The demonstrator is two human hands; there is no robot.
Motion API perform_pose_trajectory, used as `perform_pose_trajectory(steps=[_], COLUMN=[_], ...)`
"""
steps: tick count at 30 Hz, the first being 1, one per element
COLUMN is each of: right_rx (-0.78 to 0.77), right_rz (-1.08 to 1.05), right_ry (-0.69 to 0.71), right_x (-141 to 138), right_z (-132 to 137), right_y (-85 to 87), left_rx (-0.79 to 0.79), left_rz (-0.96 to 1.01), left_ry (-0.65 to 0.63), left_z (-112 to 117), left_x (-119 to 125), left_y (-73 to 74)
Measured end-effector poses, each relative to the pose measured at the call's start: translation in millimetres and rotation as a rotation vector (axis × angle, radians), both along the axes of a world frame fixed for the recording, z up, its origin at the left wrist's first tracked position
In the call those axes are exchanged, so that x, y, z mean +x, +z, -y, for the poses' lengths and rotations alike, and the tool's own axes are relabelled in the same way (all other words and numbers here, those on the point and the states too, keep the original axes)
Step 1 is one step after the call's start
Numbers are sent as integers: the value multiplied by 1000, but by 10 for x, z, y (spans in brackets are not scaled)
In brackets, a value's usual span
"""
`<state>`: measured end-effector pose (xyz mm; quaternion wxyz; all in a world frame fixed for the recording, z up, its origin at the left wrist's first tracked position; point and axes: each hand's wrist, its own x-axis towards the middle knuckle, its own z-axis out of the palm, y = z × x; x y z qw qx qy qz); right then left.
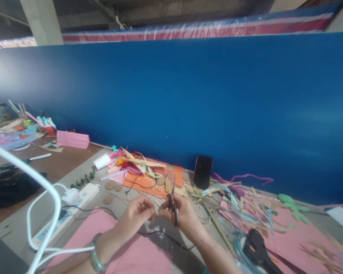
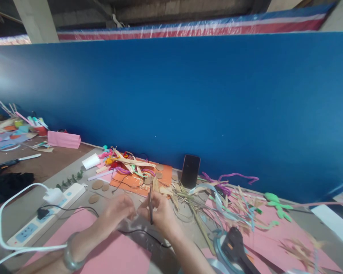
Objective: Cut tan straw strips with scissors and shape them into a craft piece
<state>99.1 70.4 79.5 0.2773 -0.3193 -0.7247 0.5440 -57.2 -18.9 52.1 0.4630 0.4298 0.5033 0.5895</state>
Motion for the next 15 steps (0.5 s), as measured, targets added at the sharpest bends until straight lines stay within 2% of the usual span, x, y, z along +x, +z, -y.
perform_pose_trajectory(steps=[5, 15], right_rx=[-4, 45], right_rz=[-31, -37], right_ry=[-19, 2], right_x=[-23, -18], right_z=[36, 4], right_y=[-33, -121], left_rx=[9, 11], left_rz=[-162, -260], left_ry=[2, -4], left_z=[12, 16], left_x=[17, -30], left_y=[-31, -82])
